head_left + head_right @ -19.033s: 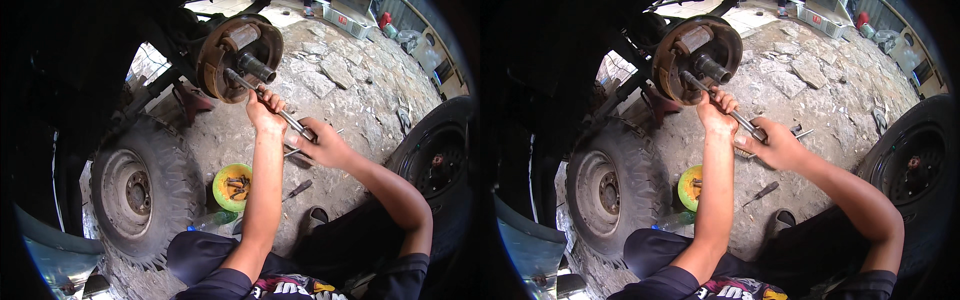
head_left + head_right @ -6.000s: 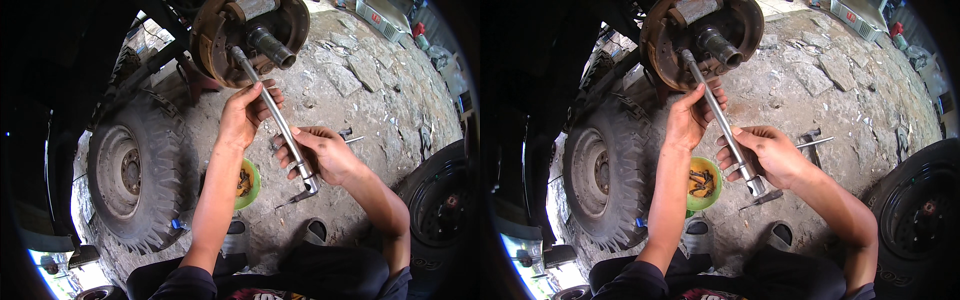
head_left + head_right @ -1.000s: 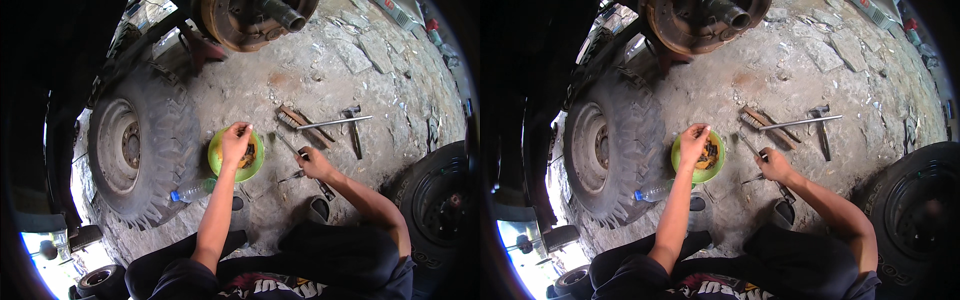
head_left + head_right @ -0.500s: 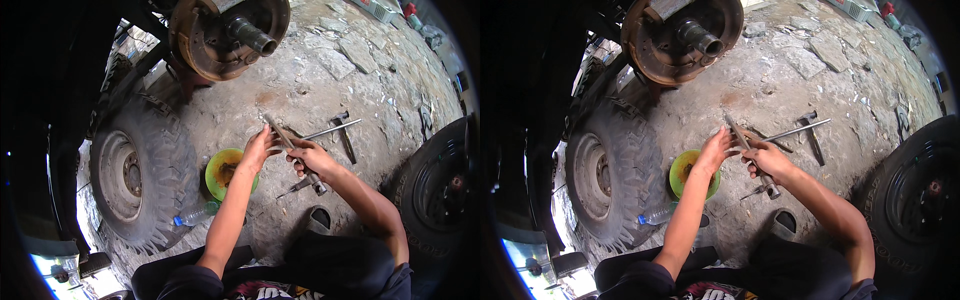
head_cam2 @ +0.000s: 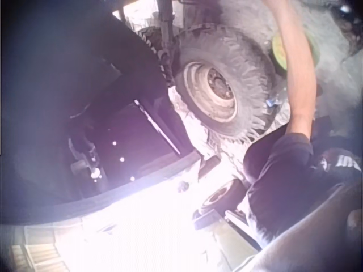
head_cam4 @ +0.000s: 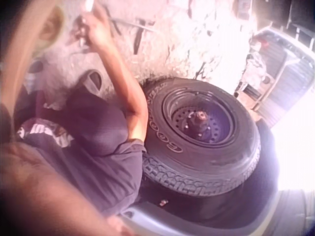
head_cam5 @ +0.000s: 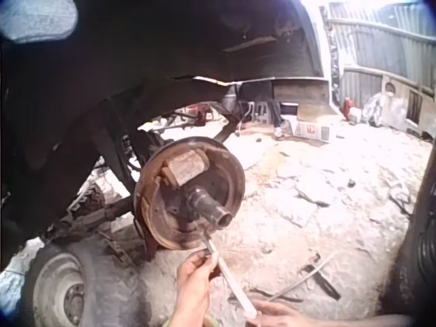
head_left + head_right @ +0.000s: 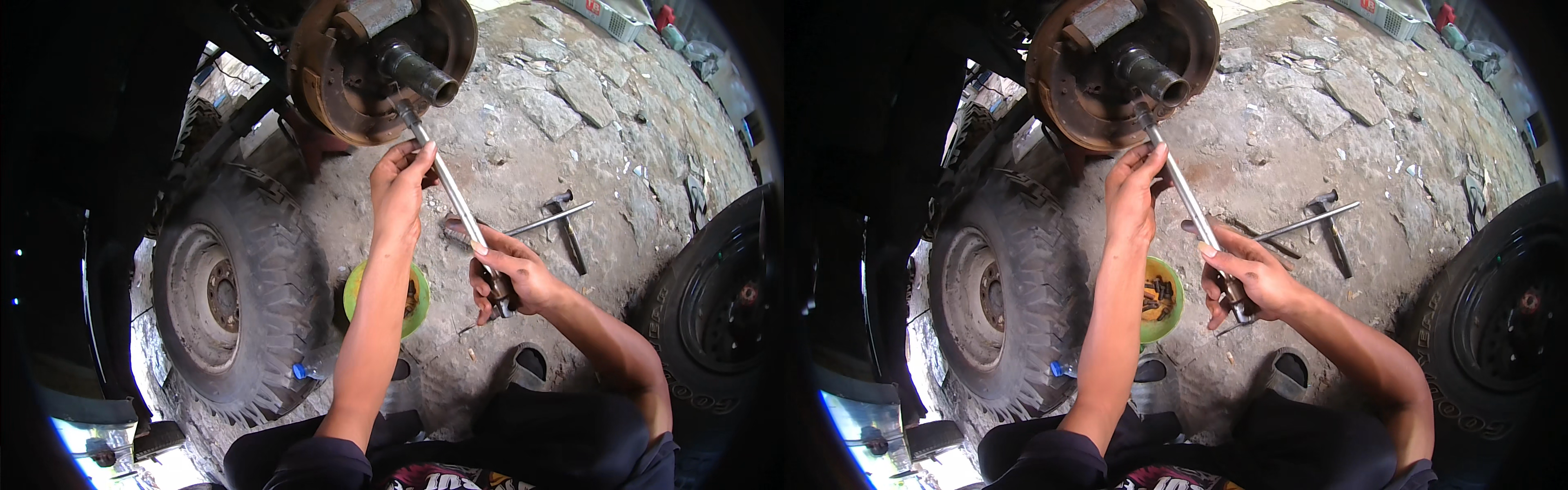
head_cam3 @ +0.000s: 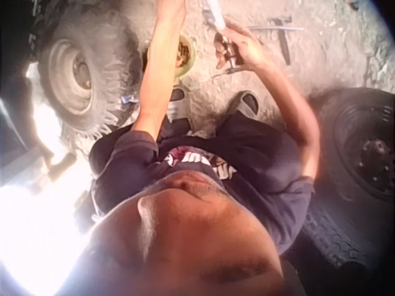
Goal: The person cleans a metal component in a bowl using a brush and then uses a socket wrench and a hammer to secure parts onto a wheel hub.
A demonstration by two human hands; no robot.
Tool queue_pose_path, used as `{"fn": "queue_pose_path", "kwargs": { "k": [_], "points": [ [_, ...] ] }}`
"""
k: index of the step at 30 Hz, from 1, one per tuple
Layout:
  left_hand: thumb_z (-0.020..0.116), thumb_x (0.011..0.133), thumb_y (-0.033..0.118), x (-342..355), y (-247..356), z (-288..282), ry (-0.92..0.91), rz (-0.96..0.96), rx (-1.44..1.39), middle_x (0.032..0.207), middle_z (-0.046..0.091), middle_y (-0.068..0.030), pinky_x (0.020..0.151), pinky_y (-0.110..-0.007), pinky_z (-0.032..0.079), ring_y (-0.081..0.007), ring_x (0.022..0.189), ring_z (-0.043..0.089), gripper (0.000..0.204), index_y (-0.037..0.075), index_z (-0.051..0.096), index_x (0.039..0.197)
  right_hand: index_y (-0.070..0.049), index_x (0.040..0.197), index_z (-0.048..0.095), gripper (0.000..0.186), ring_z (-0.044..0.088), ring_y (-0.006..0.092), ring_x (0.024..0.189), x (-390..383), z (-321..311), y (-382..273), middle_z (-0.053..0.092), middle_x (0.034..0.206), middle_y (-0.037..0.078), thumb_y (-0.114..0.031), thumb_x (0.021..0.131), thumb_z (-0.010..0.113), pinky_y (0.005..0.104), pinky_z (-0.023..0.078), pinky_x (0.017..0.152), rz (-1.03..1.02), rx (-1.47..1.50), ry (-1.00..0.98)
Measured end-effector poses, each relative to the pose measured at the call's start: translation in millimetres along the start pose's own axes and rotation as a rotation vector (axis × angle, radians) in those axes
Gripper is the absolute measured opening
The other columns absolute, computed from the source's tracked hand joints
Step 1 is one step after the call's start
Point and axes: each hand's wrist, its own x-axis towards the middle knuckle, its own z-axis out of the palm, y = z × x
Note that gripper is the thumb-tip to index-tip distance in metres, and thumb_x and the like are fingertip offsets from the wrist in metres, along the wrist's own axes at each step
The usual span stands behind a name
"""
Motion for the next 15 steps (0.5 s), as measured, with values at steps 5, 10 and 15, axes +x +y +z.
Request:
{"fn": "queue_pose_path", "kwargs": {
  "k": [5, 10, 15],
  "points": [
    [0.072, 0.087, 0.014, 19, 7, 0, 0.071, 0.033, 0.012, 0.08, 0.063, -0.0021, 0.056, -0.023, 0.045, -0.0081, 0.065, 0.056, 0.02, 0.0, 0.064, 0.098, -0.01, 0.149, 0.028, 0.056, 0.051, 0.0125, 0.053, 3, -6, 1, 0.053, 0.076, 0.005, -0.028, 0.1, 0.05, 0.0261, 0.04, 0.038, -0.101, -0.15, 0.092],
    [0.072, 0.087, 0.015, 25, 1, 3, 0.083, 0.037, 0.035, 0.082, 0.064, -0.0017, 0.057, -0.024, 0.046, -0.009, 0.067, 0.057, 0.021, 0.0, 0.064, 0.099, -0.01, 0.149, 0.031, 0.055, 0.041, 0.0099, 0.043, 0, -5, -13, 0.052, 0.073, 0.004, -0.027, 0.1, 0.051, 0.0247, 0.03, 0.036, -0.059, -0.101, 0.195],
    [0.072, 0.087, 0.016, 33, -3, 3, 0.085, 0.076, 0.025, 0.084, 0.065, -0.0025, 0.06, -0.025, 0.048, -0.0099, 0.068, 0.059, 0.019, 0.001, 0.064, 0.094, -0.008, 0.147, 0.034, 0.051, 0.038, 0.0068, 0.042, 6, -5, -30, 0.046, 0.068, 0.001, -0.026, 0.101, 0.049, 0.0224, 0.026, 0.034, -0.039, -0.17, 0.267]
  ]
}}
